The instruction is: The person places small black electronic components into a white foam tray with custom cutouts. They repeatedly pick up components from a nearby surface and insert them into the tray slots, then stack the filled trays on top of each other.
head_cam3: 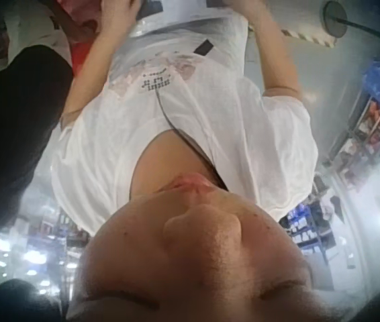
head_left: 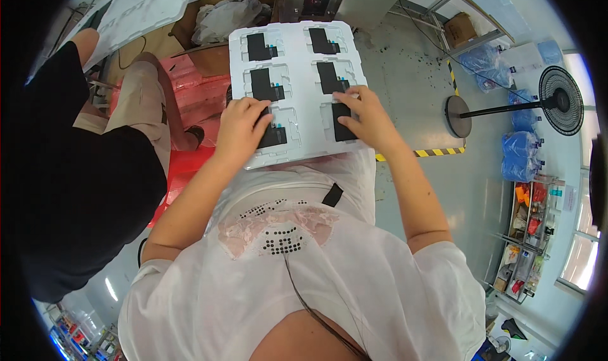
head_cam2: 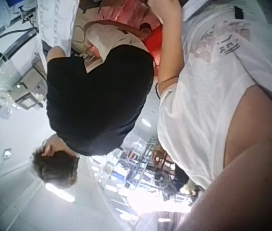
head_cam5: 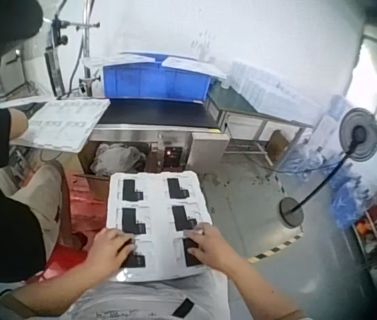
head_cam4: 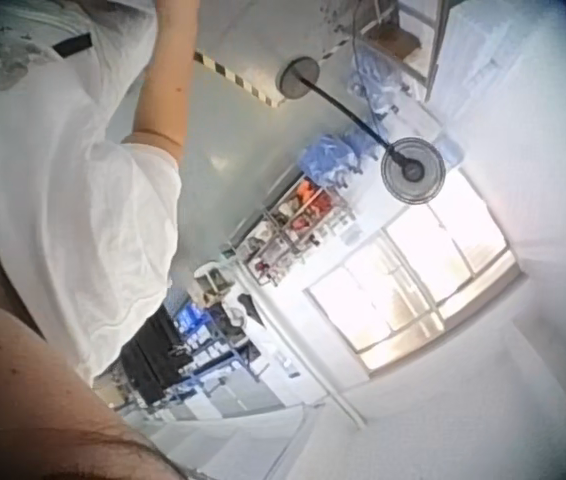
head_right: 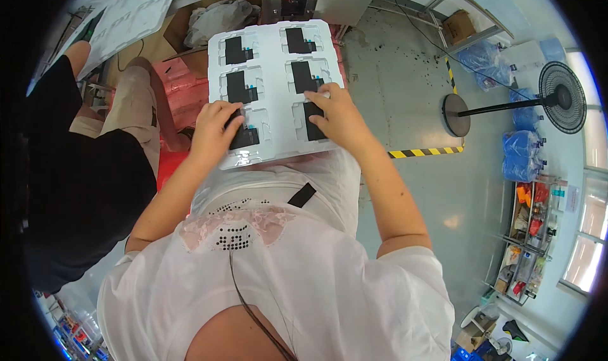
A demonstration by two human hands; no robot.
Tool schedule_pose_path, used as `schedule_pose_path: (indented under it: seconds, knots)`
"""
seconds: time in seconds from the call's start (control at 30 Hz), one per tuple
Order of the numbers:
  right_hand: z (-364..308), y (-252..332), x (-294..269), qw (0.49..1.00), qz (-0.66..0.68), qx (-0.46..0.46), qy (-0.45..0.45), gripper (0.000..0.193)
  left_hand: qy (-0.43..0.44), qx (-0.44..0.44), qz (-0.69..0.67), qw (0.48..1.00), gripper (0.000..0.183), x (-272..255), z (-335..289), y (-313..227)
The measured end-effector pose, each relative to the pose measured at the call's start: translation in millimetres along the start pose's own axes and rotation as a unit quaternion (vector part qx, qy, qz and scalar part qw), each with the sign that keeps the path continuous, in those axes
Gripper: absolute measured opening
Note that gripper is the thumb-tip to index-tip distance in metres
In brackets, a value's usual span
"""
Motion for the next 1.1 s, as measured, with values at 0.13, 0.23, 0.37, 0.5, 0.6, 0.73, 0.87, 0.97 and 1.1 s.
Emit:
schedule_pose_path:
  seconds: [0.13,0.23,0.37,0.5,0.6,0.73,0.87,0.97,1.1]
  knots:
    - [-47.3,17.8,7.2,1.0,-0.005,0.005,0.018,0.042,-0.109,0.047,0.131,0.984,0.033,-4.1,-25.3,-18.2]
    - [-87.6,34.1,11.2,0.992,-0.084,-0.062,-0.074,0.044,-0.102,0.019,0.154,0.983,0.039,0.9,-28.9,-13.2]
    - [-83.3,32.8,14.7,0.994,-0.078,-0.07,-0.033,0.045,-0.068,-0.001,0.179,0.982,0.041,6.1,-27.4,-12.8]
    - [-76.4,-3.6,-8.2,0.938,0.265,0.201,-0.101,0.038,-0.108,-0.009,0.152,0.982,0.042,-11.6,-10.1,-16.6]
    - [-86.5,-20.9,-44.4,0.91,0.228,0.239,-0.251,0.031,-0.13,-0.212,-0.148,0.957,0.049,-22.3,46.3,45.0]
    - [-103.6,-30.2,-44.1,0.923,0.131,0.255,-0.255,0.028,-0.261,-0.573,-0.54,0.559,0.092,-19.4,99.1,108.1]
    - [-88.0,-4.6,-44.8,0.945,0.096,0.188,-0.251,0.022,-0.292,-0.44,-0.71,0.466,0.047,-28.0,148.7,159.6]
    - [-91.8,-14.4,-51.5,0.937,0.093,0.201,-0.271,0.02,-0.273,-0.431,-0.735,0.448,0.034,-9.8,135.2,171.9]
    - [-95.0,-42.4,-48.1,0.927,0.113,0.246,-0.26,0.019,-0.278,-0.465,-0.694,0.473,0.05,-47.3,92.7,110.4]
Point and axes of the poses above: each hand's wrist, its own z-axis towards the middle knuckle, its own x-axis out of the palm, y = z × x, the point moved 10 cm from there along z, towards the middle knuckle, and after that the axes turned 15 degrees about -y, right-handed, at the moved point
